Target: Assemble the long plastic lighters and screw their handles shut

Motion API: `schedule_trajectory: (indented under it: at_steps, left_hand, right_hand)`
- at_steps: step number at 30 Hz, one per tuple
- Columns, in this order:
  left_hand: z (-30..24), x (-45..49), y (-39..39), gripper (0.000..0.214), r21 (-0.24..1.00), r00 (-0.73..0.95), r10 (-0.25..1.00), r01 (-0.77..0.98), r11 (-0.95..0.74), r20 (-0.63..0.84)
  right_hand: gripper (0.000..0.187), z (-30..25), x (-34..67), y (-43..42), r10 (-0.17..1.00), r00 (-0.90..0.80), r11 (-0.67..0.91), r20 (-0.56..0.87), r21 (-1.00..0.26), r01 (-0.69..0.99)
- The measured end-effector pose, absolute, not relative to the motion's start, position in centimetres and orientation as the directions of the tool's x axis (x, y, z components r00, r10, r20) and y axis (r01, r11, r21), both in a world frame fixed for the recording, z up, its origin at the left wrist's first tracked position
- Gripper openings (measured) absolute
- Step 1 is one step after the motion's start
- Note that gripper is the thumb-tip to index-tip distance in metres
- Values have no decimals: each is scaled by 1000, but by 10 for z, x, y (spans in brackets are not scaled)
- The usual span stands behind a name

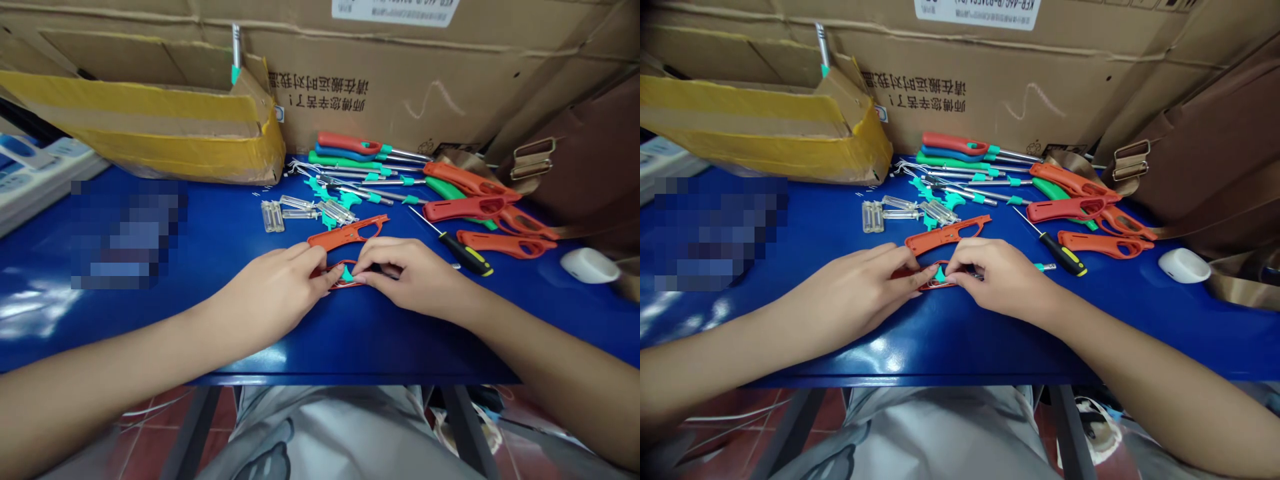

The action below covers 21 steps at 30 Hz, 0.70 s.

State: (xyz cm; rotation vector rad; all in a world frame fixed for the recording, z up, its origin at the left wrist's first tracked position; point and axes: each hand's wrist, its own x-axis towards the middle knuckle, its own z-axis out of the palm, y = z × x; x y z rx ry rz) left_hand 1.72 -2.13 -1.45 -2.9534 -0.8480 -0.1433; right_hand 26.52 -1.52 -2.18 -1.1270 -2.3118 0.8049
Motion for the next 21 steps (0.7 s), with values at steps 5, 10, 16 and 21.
schedule_trajectory:
  at_steps: [5, 10, 16, 21]
  left_hand:
    - [-10, 17, -17, 32, 19, 827, 552, 553, -833, 105]
    - [-8, 12, -10, 29, 94, 784, 608, 601, -794, 121]
    - [-15, 10, -6, 31, 93, 777, 606, 599, -795, 169]
    - [-15, 9, -7, 34, 105, 787, 592, 583, -806, 171]
  right_hand:
    - [4, -19, 265, -14, 818, -545, 519, 185, -647, 559]
    - [8, -9, 273, -15, 798, -570, 565, 195, -572, 595]
    - [15, -7, 277, -15, 781, -602, 596, 167, -490, 637]
    - [15, -9, 274, -16, 776, -614, 615, 144, -385, 688]
